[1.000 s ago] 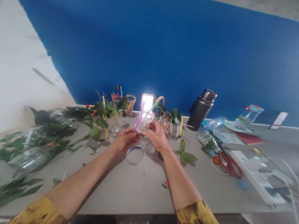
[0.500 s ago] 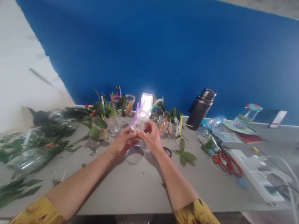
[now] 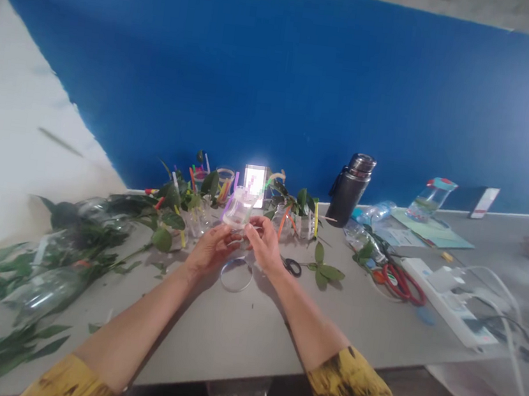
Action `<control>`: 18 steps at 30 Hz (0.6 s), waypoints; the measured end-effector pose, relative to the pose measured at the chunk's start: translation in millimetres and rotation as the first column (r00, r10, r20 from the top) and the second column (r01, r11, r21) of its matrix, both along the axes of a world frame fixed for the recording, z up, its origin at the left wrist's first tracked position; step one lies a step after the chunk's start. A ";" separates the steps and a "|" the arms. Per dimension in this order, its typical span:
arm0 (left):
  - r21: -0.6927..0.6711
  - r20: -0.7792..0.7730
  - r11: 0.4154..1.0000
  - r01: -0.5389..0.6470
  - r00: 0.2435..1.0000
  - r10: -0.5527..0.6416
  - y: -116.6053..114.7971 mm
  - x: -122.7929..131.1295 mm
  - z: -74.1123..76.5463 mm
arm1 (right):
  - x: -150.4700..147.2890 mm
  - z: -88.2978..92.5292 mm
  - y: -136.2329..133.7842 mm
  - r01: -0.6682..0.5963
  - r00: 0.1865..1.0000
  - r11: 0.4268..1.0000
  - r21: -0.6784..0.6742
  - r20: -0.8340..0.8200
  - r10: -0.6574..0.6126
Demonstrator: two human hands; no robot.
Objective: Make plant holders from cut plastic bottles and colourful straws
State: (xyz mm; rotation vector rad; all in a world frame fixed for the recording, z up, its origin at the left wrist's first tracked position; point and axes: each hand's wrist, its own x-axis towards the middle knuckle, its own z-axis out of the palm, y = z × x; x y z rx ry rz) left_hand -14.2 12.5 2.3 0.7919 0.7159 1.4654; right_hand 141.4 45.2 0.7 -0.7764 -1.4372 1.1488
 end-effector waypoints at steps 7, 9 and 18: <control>-0.024 0.049 0.999 0.041 0.998 -0.040 -2.4 -2.0 2.6 | 12.1 9.2 12.1 -0.066 0.812 0.998 -0.012 0.581 0.061; -0.031 0.054 0.999 0.041 0.998 -0.040 -1.9 -2.1 2.6 | 19.2 13.2 13.3 -0.108 0.777 0.994 0.000 0.624 0.084; -0.041 0.013 0.998 0.036 0.999 -0.036 -2.1 -3.4 3.8 | 100.4 17.8 33.2 -0.163 0.551 0.967 -0.196 0.795 0.254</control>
